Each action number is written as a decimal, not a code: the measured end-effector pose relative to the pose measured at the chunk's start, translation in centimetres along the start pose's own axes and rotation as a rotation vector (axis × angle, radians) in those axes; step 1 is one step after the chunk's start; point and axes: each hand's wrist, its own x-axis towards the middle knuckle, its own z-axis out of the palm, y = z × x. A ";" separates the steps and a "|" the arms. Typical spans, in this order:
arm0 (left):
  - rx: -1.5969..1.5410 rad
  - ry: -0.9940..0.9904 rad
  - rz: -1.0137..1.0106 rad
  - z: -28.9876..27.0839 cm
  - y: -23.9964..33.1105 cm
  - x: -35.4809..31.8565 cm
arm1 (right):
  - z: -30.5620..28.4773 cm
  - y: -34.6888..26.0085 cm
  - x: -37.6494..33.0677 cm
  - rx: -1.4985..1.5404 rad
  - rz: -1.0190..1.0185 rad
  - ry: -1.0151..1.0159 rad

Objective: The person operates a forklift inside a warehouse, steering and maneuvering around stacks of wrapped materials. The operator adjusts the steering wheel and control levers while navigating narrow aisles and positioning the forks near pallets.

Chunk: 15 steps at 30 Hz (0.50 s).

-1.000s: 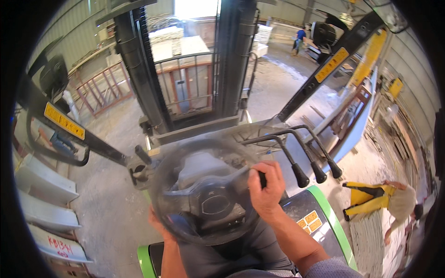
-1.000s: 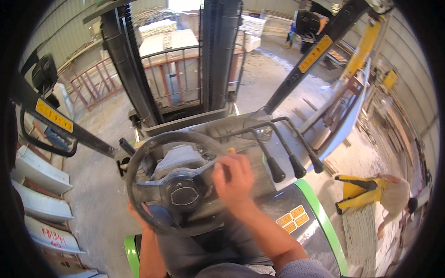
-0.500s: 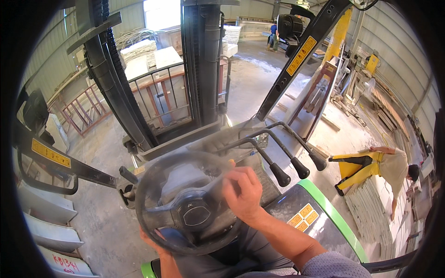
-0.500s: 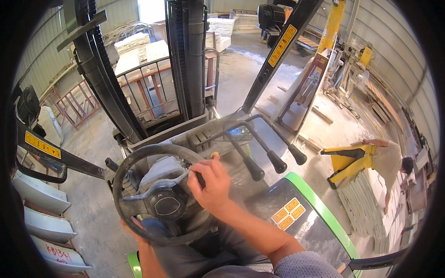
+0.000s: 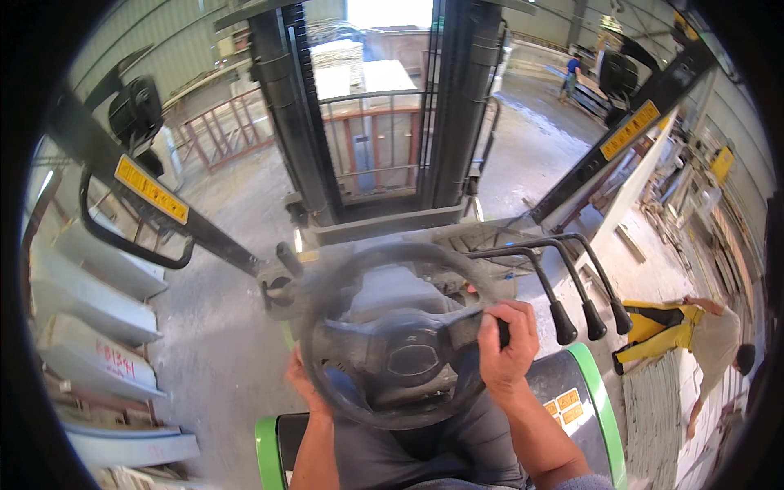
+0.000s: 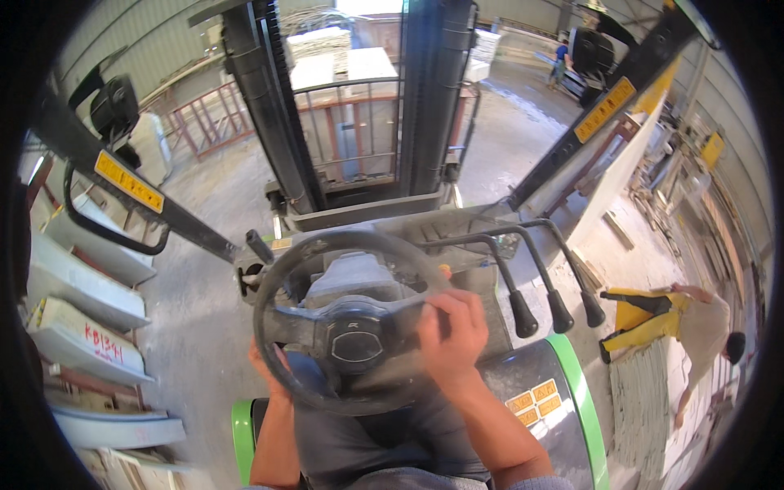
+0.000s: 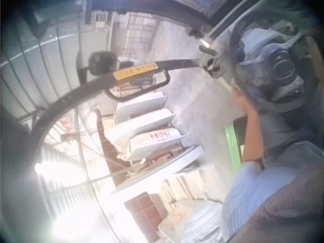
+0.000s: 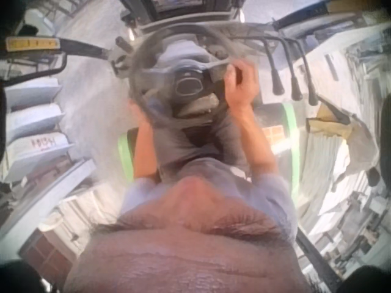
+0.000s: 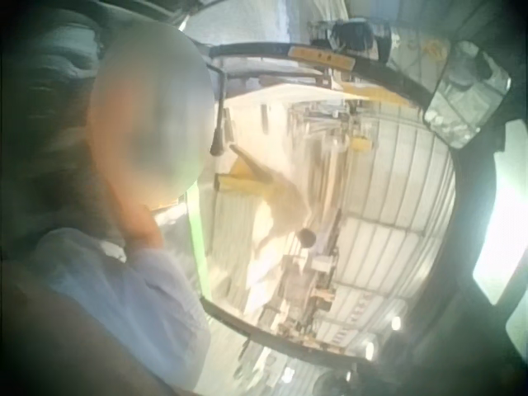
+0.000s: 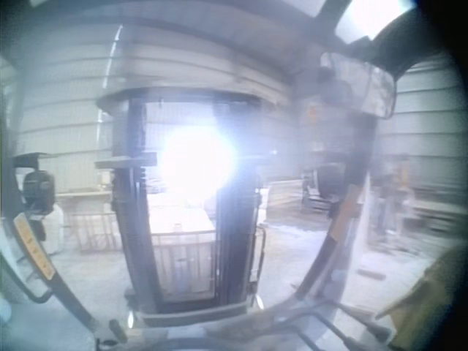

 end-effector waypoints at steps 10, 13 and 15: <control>0.107 0.119 -0.206 1.0 8.7 -10.5 | -10.4 -0.3 -4.0 0.014 -0.039 -0.019; 0.122 0.087 -0.189 1.0 10.3 -12.0 | -12.0 -0.4 -4.3 -0.013 0.006 -0.041; 0.118 0.082 -0.170 1.4 11.3 -13.6 | -13.6 -0.3 -4.5 -0.013 0.006 -0.044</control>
